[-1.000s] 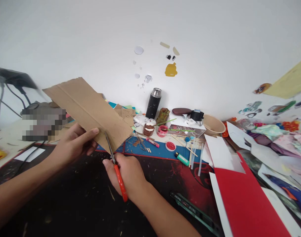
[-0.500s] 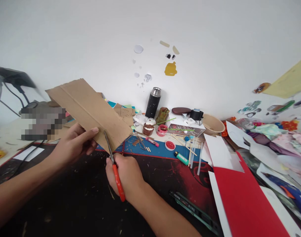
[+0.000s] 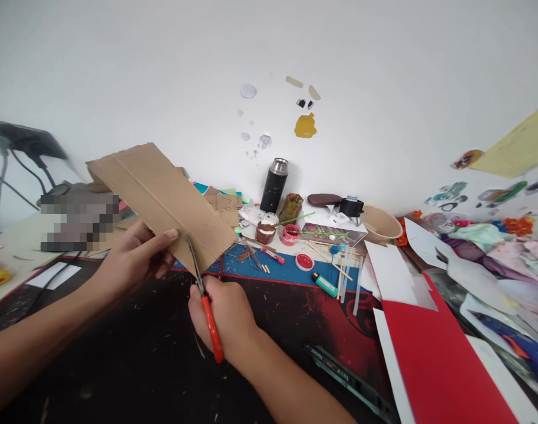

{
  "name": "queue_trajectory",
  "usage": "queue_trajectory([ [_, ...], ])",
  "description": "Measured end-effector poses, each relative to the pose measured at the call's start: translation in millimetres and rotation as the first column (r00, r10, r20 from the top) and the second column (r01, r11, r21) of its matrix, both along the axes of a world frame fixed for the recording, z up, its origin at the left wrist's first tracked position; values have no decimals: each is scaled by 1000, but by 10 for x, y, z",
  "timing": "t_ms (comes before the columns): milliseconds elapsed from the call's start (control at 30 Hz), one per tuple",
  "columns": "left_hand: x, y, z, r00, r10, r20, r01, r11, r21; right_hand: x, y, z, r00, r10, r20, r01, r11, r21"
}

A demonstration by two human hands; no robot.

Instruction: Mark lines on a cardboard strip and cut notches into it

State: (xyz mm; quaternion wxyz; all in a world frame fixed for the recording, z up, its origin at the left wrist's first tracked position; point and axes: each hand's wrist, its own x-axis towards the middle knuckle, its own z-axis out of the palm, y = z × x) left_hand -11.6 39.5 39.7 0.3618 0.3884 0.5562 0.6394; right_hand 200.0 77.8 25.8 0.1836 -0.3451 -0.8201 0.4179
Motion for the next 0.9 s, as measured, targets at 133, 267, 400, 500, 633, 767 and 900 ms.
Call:
queue_trajectory([
  [133,-14,4,16,1000,1,-14,-1,1000,-3,19,16,-17,1000,12,-5,-12,1000,-25],
  [267,-19,4,42,1000,3,-20,-3,1000,-3,39,52,-42,997,52,-55,-54,998,-39],
  [400,-18,-3,72,1000,8,-7,-8,1000,-1,53,75,-53,990,94,-103,-103,990,-94],
  [500,-17,-6,94,1000,15,-4,-15,1000,-1,57,82,-63,986,106,-127,-121,985,-121],
  [633,-14,-4,123,1000,10,-11,-10,1000,15,62,93,-71,977,123,-175,-154,972,-175],
  [767,-10,-13,139,1000,9,-5,-9,999,37,72,98,-81,971,135,-198,-172,968,-183],
  [900,-20,-27,138,1000,13,-3,-13,999,35,74,95,-109,965,125,-231,-169,969,-180],
])
